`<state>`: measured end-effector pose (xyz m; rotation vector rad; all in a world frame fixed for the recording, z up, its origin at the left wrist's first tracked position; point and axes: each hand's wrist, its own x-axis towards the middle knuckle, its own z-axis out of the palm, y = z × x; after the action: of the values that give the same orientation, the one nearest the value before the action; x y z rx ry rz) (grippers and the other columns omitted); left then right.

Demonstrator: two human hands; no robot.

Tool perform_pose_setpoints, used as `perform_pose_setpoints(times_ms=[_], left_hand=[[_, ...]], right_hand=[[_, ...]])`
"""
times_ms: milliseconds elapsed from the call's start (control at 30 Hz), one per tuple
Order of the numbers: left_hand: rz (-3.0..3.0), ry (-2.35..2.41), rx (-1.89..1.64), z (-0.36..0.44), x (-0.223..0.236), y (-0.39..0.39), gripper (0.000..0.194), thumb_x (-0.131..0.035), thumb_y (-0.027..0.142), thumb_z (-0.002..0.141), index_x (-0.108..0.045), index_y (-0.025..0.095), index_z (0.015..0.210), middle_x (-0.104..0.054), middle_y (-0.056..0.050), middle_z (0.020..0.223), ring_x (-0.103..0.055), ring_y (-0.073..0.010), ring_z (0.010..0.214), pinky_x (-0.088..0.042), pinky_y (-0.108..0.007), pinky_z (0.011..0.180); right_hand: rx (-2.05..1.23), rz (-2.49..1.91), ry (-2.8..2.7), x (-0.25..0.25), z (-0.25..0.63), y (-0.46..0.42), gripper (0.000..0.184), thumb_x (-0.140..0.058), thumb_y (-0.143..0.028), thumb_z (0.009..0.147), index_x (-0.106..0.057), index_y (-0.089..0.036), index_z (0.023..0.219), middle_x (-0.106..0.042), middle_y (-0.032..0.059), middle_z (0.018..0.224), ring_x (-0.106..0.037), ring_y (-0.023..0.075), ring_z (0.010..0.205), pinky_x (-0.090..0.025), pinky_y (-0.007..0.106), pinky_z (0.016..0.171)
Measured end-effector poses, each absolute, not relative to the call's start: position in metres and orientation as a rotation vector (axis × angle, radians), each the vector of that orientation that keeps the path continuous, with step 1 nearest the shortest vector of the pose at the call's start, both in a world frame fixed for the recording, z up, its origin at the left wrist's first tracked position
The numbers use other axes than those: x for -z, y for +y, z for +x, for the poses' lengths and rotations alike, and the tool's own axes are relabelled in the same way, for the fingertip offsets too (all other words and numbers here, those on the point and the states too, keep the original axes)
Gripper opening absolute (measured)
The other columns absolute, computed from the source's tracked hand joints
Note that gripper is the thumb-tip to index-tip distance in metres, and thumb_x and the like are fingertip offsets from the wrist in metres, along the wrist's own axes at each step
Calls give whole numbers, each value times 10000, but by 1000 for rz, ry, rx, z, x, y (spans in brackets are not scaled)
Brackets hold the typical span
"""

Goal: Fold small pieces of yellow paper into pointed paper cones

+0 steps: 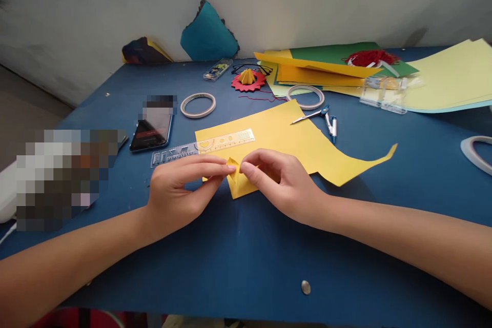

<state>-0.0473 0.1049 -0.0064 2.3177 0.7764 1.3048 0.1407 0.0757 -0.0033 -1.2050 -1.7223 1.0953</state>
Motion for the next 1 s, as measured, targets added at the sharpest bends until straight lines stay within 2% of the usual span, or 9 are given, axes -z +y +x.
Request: perform_pose_setpoints(times_ms=[167, 300, 467, 633, 833, 1000], left_hand=[[2280, 760, -1262, -48, 8, 106, 244, -566, 10, 757, -716, 195, 814, -723, -15, 805, -674, -104, 712, -563, -182, 653], [2078, 829, -1210, -48, 9, 104, 214, -615, 73, 769, -700, 197, 921, -732, -11, 847, -691, -123, 735, -592, -191, 658], [1778, 840, -1098, -47, 7, 102, 264, -619, 145, 787, -655, 126, 1048, -721, -64, 877, -699, -163, 757, -622, -235, 659], [1574, 811, -1015, -45, 2, 103, 226, -583, 154, 817, -652, 118, 1030, -724, -80, 895, -700, -192, 831, -626, -231, 629], [1489, 838, -943, -41, 4, 101, 203, -638, 170, 779, -657, 121, 975, -731, -72, 814, -708, -187, 720, -605, -209, 532], [1623, 945, -789, -40, 7, 102, 93, -667, 197, 747, -700, 133, 806, -721, -50, 738, -671, -142, 592, -525, -161, 419]], right_hand=[[-1152, -1190, -1792, 5, 138, 77, 217, -570, -395, 844, -589, -180, 829, -586, 11, 712, -525, 111, 600, -423, 227, 513], [-1138, -1238, -1753, 6, 137, 77, 242, -566, -416, 842, -588, -176, 842, -609, 29, 747, -546, 124, 620, -441, 242, 528], [-1143, -1208, -1704, 6, 138, 76, 235, -553, -403, 855, -587, -173, 883, -605, 31, 782, -563, 128, 667, -481, 251, 580], [-1148, -1210, -1661, 10, 138, 77, 233, -564, -407, 847, -577, -178, 885, -599, 32, 791, -573, 140, 687, -502, 262, 587], [-1102, -1196, -1680, 12, 139, 77, 232, -560, -406, 854, -585, -177, 876, -608, 37, 798, -575, 135, 687, -506, 253, 594], [-1074, -1225, -1690, 13, 140, 77, 242, -560, -419, 852, -579, -177, 858, -602, 33, 788, -601, 145, 700, -516, 256, 598]])
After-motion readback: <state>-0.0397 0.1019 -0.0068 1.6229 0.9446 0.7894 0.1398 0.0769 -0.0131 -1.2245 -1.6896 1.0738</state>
